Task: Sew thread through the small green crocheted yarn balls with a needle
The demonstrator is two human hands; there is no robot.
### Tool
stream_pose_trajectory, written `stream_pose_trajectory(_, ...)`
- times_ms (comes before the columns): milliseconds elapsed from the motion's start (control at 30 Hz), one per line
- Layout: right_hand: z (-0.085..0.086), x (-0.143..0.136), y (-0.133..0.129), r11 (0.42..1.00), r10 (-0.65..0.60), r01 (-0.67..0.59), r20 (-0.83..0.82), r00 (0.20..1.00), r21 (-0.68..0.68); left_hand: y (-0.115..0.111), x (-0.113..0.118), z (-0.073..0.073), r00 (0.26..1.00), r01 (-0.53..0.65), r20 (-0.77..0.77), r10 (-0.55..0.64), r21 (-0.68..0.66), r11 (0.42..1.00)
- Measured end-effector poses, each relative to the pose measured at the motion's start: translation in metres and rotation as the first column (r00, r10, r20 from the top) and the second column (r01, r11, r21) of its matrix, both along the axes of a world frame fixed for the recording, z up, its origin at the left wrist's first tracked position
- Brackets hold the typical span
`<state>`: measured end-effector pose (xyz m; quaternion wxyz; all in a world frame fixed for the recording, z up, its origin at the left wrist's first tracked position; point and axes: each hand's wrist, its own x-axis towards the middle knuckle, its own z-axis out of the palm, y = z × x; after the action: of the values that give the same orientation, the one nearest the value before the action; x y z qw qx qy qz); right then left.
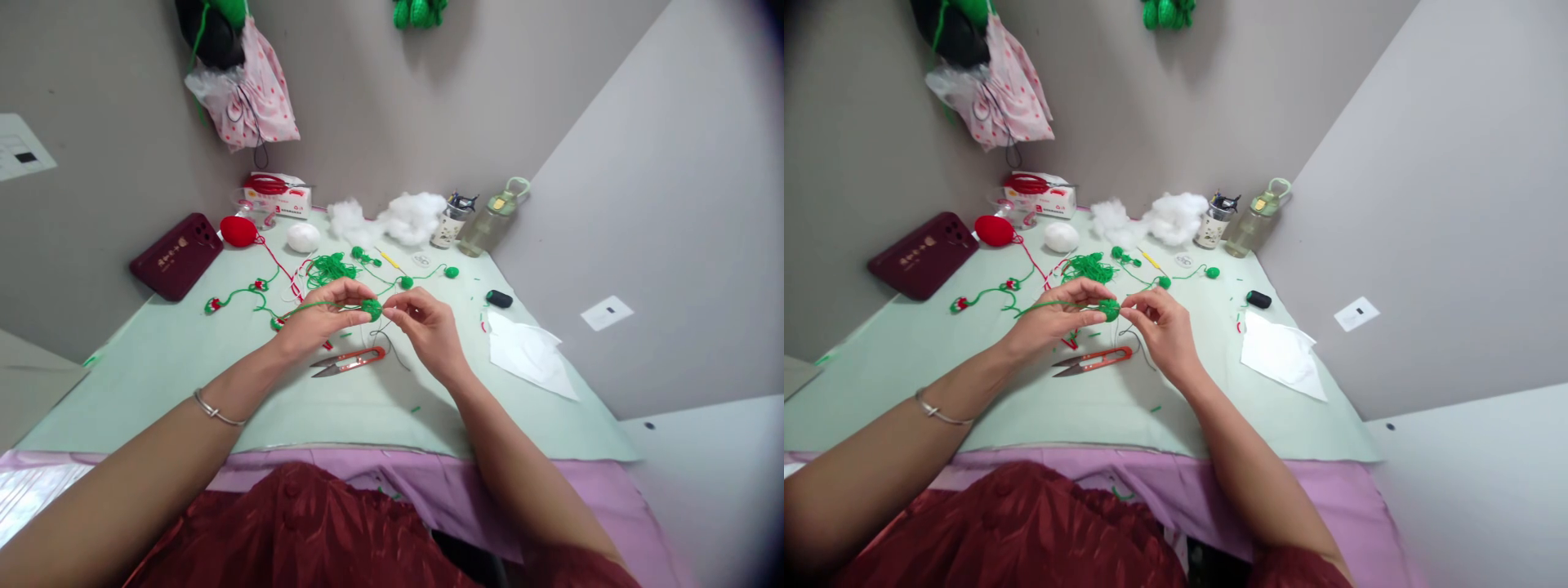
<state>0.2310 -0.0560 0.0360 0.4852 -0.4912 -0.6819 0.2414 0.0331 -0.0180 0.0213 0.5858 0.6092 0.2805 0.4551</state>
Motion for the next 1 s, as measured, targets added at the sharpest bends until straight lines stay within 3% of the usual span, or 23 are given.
stream_pose_trajectory(100,-0.002,-0.004,-0.003,0.999,-0.007,0.003,0.083,0.997,0.051,-0.004,0.003,0.001,0.999,-0.022,-0.044,0.021,-0.022,1.0)
stream_pose_trajectory(200,0.001,-0.012,-0.011,0.981,-0.067,0.007,0.306,0.95,0.193,-0.006,0.005,0.002,0.998,-0.042,-0.058,0.041,-0.018,0.999)
stream_pose_trajectory(267,0.006,-0.018,-0.016,0.96,-0.151,0.003,0.514,0.845,0.278,-0.008,0.007,0.001,0.997,-0.062,-0.052,0.062,-0.005,0.998)
stream_pose_trajectory(367,0.015,-0.024,-0.02,0.951,-0.215,-0.047,0.765,0.607,0.304,-0.009,0.009,-0.001,0.995,-0.098,-0.028,0.098,0.001,0.995)
stream_pose_trajectory(467,0.024,-0.029,-0.021,0.967,-0.19,-0.074,0.885,0.426,0.244,-0.011,0.011,0.0,0.987,-0.149,-0.06,0.15,0.019,0.989)
stream_pose_trajectory(600,0.031,-0.03,-0.02,0.973,-0.134,-0.14,0.945,0.3,0.182,-0.014,0.011,0.003,0.961,-0.211,-0.168,0.221,0.074,0.975)
stream_pose_trajectory(667,0.03,-0.028,-0.016,0.968,-0.138,-0.157,0.934,0.329,0.198,-0.014,0.011,0.002,0.954,-0.221,-0.184,0.236,0.102,0.97)
stream_pose_trajectory(767,0.025,-0.022,-0.006,0.957,-0.175,-0.108,0.833,0.525,0.269,-0.012,0.011,-0.003,0.97,-0.174,-0.145,0.194,0.144,0.974)
stream_pose_trajectory(900,0.022,-0.016,0.008,0.968,-0.076,-0.05,0.479,0.875,0.245,-0.01,0.011,-0.01,0.998,-0.068,0.015,0.067,0.137,0.988)
stream_pose_trajectory(1000,0.025,-0.015,0.011,0.983,0.012,-0.048,0.197,0.98,0.177,-0.011,0.011,-0.008,0.994,-0.112,0.035,0.108,0.142,0.984)
